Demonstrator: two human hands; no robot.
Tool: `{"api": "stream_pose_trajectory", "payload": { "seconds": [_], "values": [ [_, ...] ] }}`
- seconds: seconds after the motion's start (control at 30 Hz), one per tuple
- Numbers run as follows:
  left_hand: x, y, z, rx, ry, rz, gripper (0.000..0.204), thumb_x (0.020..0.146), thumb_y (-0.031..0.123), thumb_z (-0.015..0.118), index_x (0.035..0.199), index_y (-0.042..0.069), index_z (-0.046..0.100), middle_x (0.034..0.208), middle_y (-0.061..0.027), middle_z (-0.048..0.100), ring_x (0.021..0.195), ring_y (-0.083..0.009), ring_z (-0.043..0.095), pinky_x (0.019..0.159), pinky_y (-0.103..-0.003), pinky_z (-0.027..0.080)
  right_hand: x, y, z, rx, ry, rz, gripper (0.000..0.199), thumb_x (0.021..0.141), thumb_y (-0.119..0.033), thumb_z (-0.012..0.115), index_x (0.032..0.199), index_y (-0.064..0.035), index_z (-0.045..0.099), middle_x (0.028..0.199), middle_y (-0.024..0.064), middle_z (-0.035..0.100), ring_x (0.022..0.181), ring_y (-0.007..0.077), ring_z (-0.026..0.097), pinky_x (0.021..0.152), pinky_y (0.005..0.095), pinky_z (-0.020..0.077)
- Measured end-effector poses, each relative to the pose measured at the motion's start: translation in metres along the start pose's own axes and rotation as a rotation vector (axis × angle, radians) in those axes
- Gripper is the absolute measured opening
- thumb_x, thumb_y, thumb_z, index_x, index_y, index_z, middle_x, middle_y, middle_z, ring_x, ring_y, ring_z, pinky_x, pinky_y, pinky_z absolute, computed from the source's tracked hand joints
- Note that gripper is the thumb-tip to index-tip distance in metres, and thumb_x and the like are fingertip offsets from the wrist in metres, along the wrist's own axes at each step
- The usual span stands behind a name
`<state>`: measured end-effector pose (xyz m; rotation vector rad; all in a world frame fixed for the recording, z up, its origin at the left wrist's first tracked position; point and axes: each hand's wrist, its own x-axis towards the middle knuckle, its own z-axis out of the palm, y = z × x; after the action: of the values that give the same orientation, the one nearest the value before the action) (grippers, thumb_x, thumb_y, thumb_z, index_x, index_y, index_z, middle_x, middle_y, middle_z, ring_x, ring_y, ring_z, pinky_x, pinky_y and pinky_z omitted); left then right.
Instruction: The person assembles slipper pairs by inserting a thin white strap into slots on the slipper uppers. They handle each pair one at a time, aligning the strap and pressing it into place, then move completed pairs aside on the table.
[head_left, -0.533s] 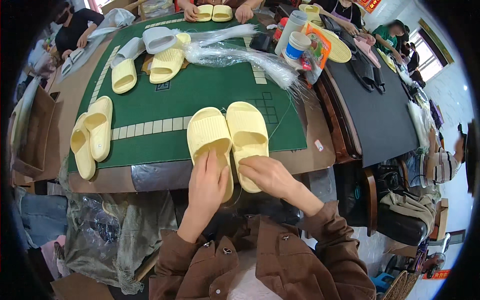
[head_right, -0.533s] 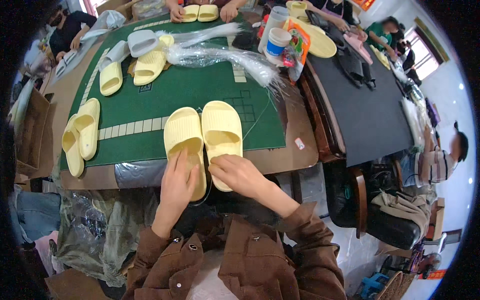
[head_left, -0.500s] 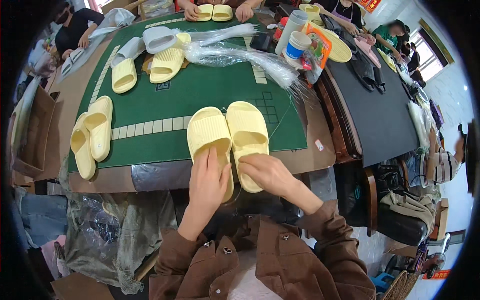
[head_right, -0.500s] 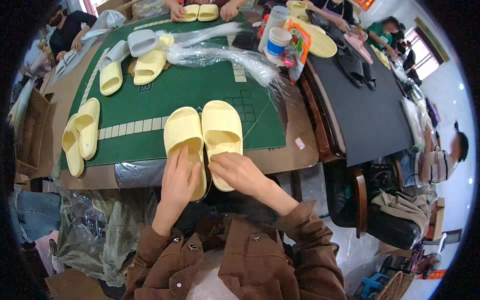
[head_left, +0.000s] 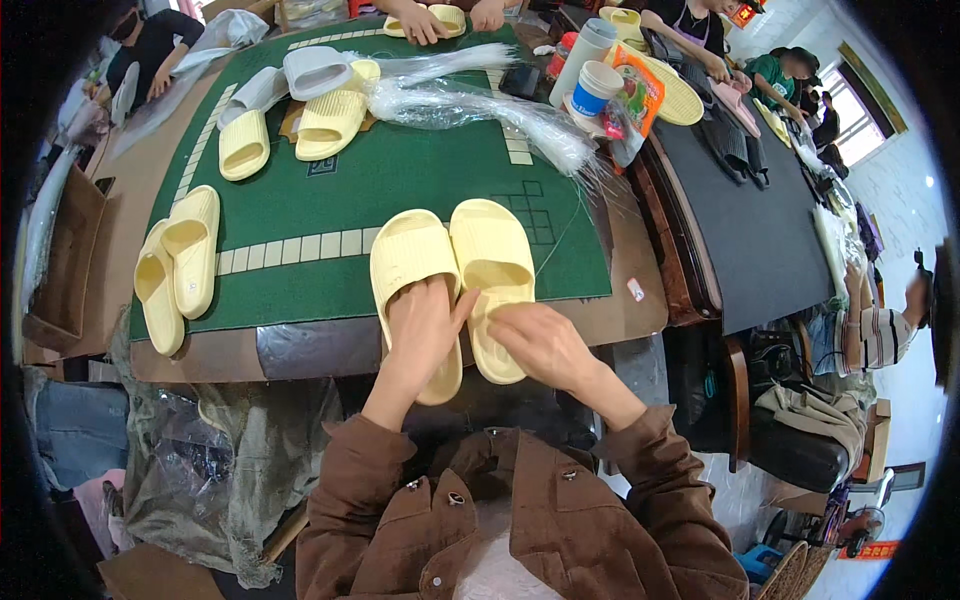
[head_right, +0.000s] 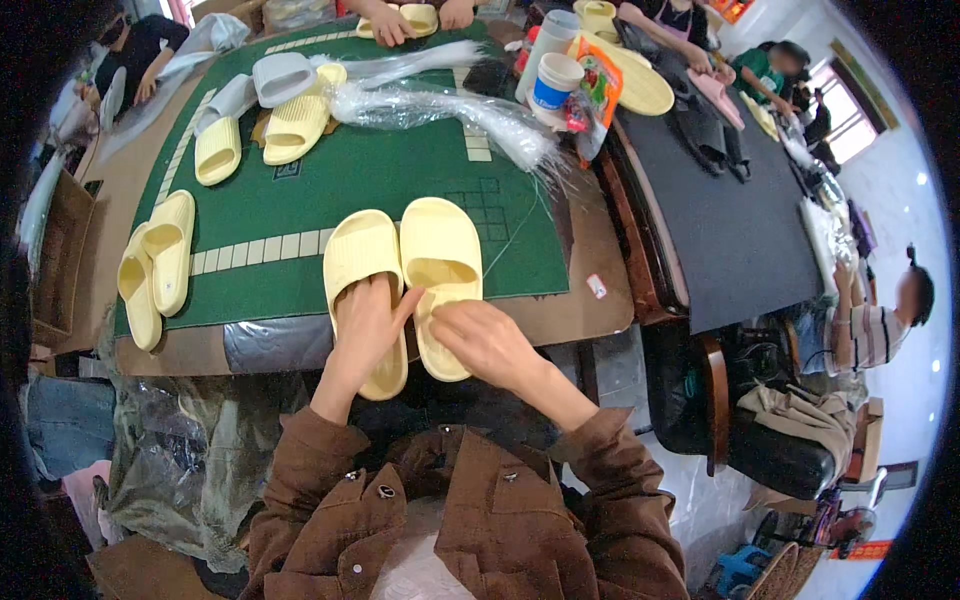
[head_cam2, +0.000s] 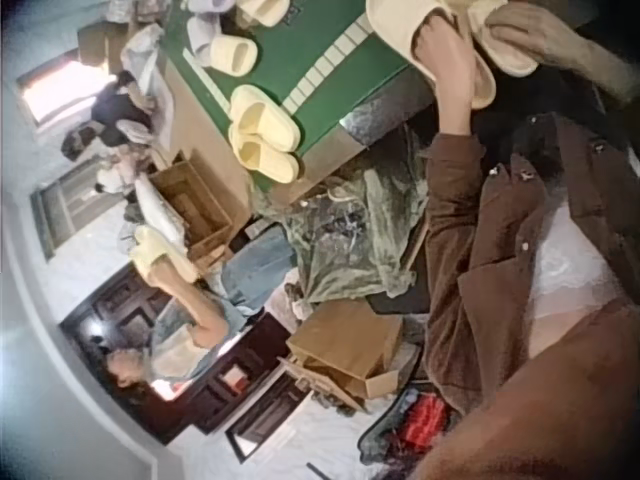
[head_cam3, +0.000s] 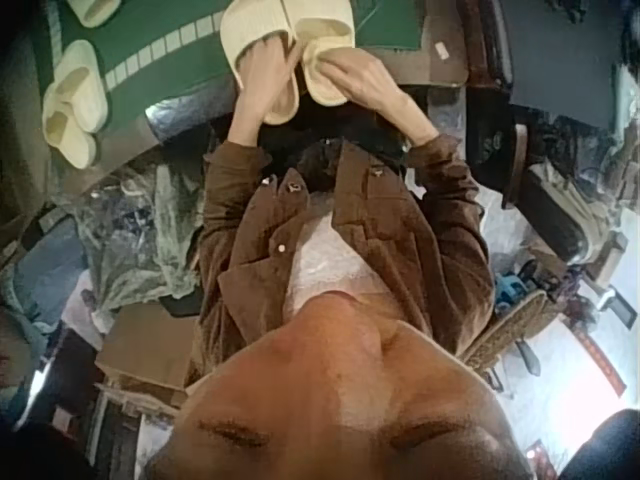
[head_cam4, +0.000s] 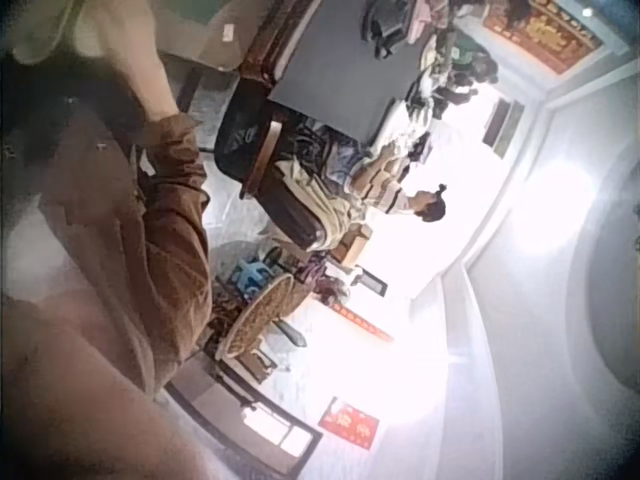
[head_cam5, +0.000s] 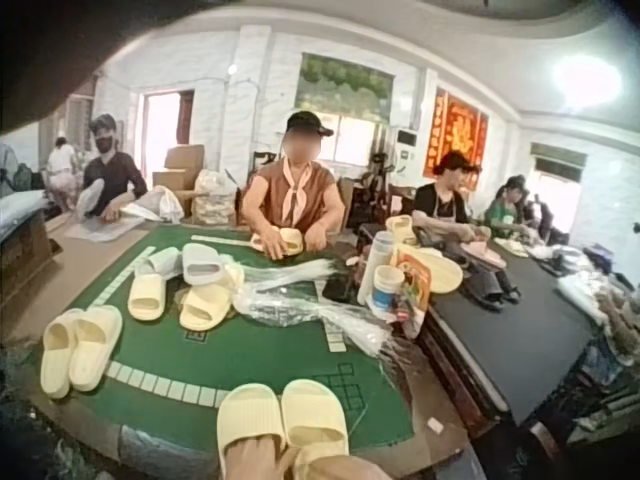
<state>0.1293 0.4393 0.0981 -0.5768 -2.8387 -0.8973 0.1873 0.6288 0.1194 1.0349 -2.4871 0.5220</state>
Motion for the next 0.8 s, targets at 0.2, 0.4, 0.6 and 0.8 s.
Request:
{"api": "stream_pose_trajectory", "payload": {
  "seconds": [0.2, 0.4, 0.6, 0.8],
  "values": [
    [0.007, -0.001, 0.015, -0.018, -0.071, -0.093, 0.048, 0.094, 0.039, 0.055, 0.098, -0.009, 0.061, 0.093, -0.0289, 0.064, 0.084, -0.0426, 0.063, 0.074, -0.049, 0.050, 0.019, 0.021, 0.027, -0.016, 0.010, 0.192, 0.030, 0.077, -0.004, 0.059, 0.107, -0.0014, 0.053, 0.106, 0.0158, 0.058, 0.092, 0.0337, 0.062, 0.078, 0.0409, 0.0523],
    [0.004, 0.001, -0.002, -0.138, -0.163, -0.095, 0.049, 0.095, 0.039, 0.051, 0.104, -0.009, 0.059, 0.104, -0.0309, 0.061, 0.092, -0.0442, 0.061, 0.081, -0.049, 0.048, 0.034, 0.023, 0.042, 0.152, -0.020, 0.343, 0.035, 0.078, 0.000, 0.060, 0.111, -0.0011, 0.049, 0.102, 0.0201, 0.059, 0.089, 0.0402, 0.060, 0.074, 0.0449, 0.0507],
    [0.007, -0.003, -0.012, -0.103, -0.274, -0.018, 0.067, 0.083, 0.046, 0.065, 0.117, -0.010, 0.051, 0.109, -0.0285, 0.060, 0.101, -0.0419, 0.060, 0.088, -0.046, 0.048, 0.030, 0.021, 0.039, 0.159, -0.065, 0.348, 0.046, 0.077, 0.000, 0.063, 0.119, -0.0028, 0.045, 0.107, 0.0209, 0.057, 0.093, 0.0410, 0.060, 0.076, 0.0451, 0.0506],
    [0.010, -0.003, -0.017, -0.125, -0.332, -0.026, 0.087, 0.068, 0.047, 0.080, 0.122, -0.012, 0.046, 0.114, -0.0283, 0.057, 0.107, -0.0422, 0.056, 0.093, -0.045, 0.045, 0.033, 0.018, 0.035, 0.133, -0.139, 0.364, 0.066, 0.066, 0.000, 0.074, 0.124, -0.0028, 0.042, 0.110, 0.0217, 0.056, 0.098, 0.0417, 0.060, 0.079, 0.0452, 0.0513]
  ]
}}
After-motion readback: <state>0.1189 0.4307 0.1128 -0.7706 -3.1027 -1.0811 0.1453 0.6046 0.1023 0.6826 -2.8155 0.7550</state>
